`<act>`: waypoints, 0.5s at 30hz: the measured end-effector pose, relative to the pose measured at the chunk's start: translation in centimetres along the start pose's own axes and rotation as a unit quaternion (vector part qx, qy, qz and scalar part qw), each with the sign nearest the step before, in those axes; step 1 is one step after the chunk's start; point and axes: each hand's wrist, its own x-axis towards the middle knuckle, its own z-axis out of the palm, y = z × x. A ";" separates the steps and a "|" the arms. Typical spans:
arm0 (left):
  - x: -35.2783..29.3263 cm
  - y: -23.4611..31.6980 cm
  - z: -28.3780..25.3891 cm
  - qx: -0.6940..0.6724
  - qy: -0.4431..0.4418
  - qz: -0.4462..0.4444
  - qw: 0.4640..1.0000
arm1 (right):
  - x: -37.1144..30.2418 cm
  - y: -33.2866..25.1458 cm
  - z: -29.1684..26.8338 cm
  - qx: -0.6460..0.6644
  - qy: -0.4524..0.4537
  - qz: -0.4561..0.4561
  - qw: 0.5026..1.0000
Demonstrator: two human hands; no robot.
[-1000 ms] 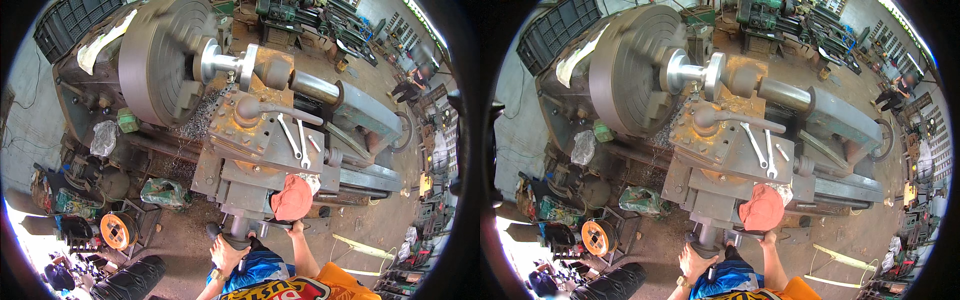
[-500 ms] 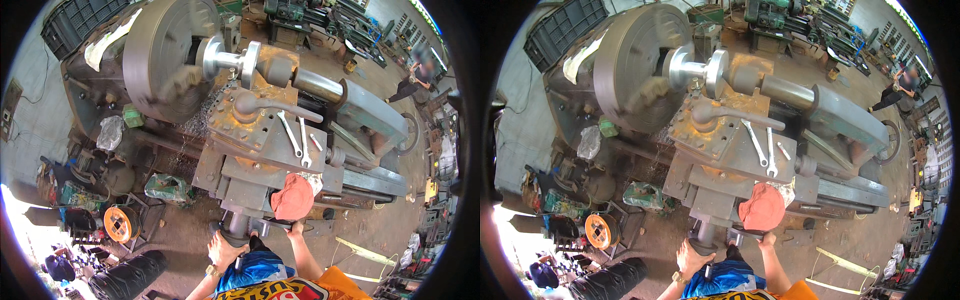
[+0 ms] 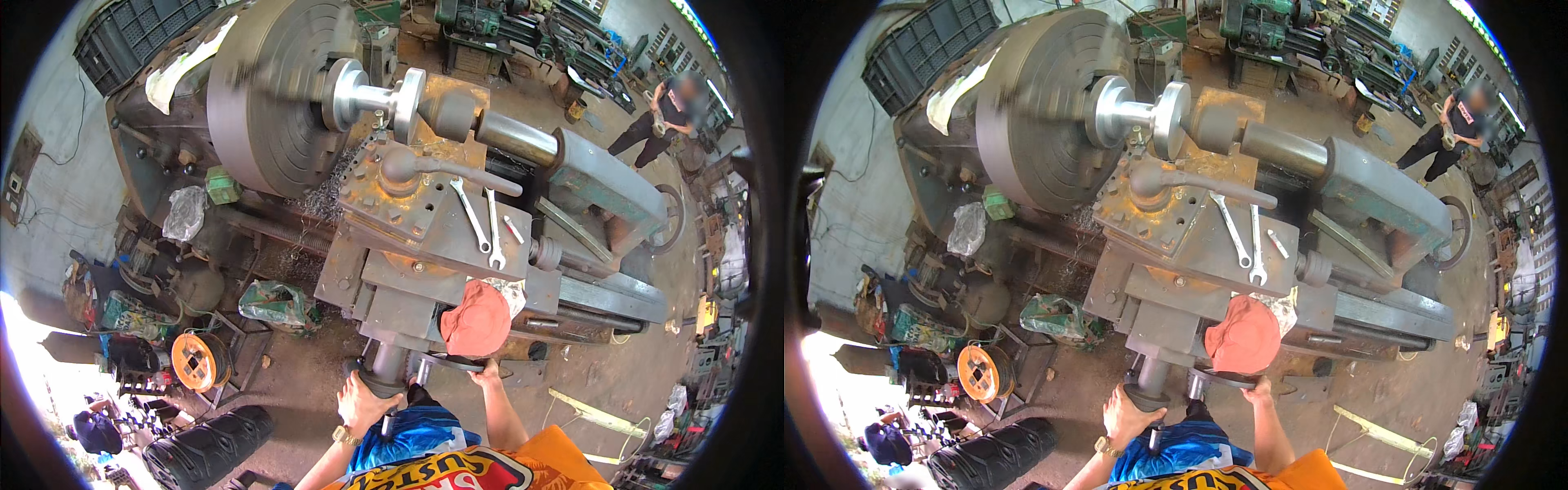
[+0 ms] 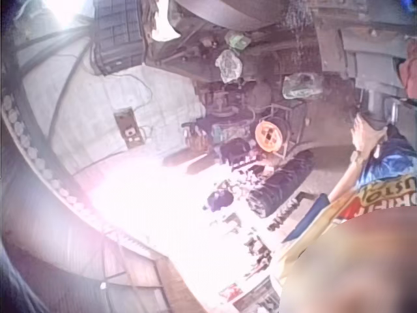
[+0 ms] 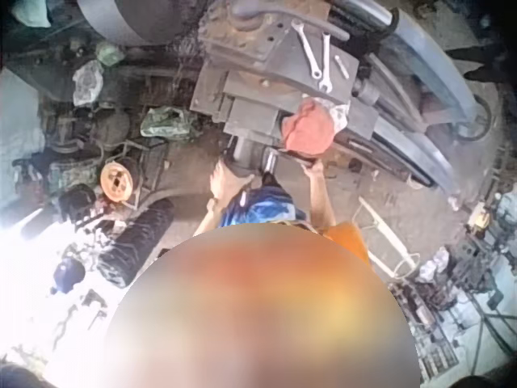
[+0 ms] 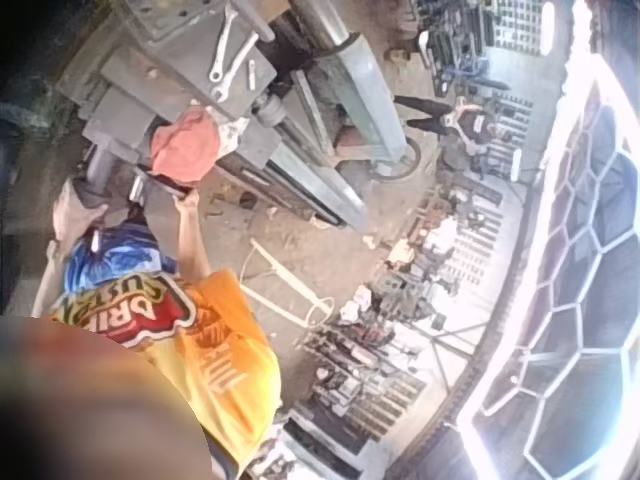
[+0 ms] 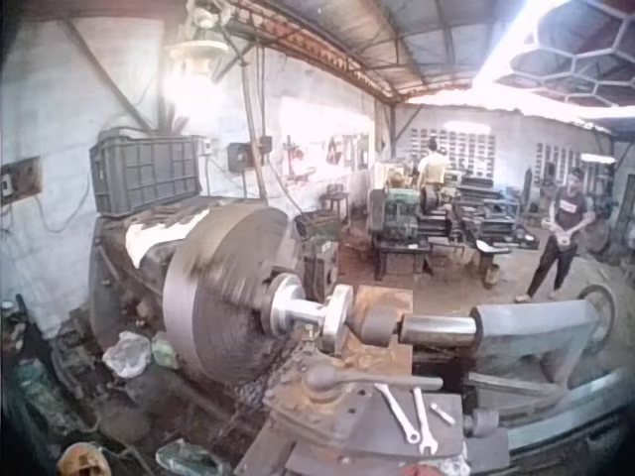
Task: The person operates a metal lathe, using both hands to turn the carriage and cross-slide handwheels to advance the cutting tool against a rotating workpiece. Metal shavings are produced as the tool cuts the workpiece. The person briefly wipes the lathe bed with a cloth before resuming control of the handwheels.
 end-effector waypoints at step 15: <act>-0.4 0.3 -0.4 -0.001 -0.002 -0.005 1.000 | 2.3 0.0 -2.2 -0.070 0.061 -0.021 0.995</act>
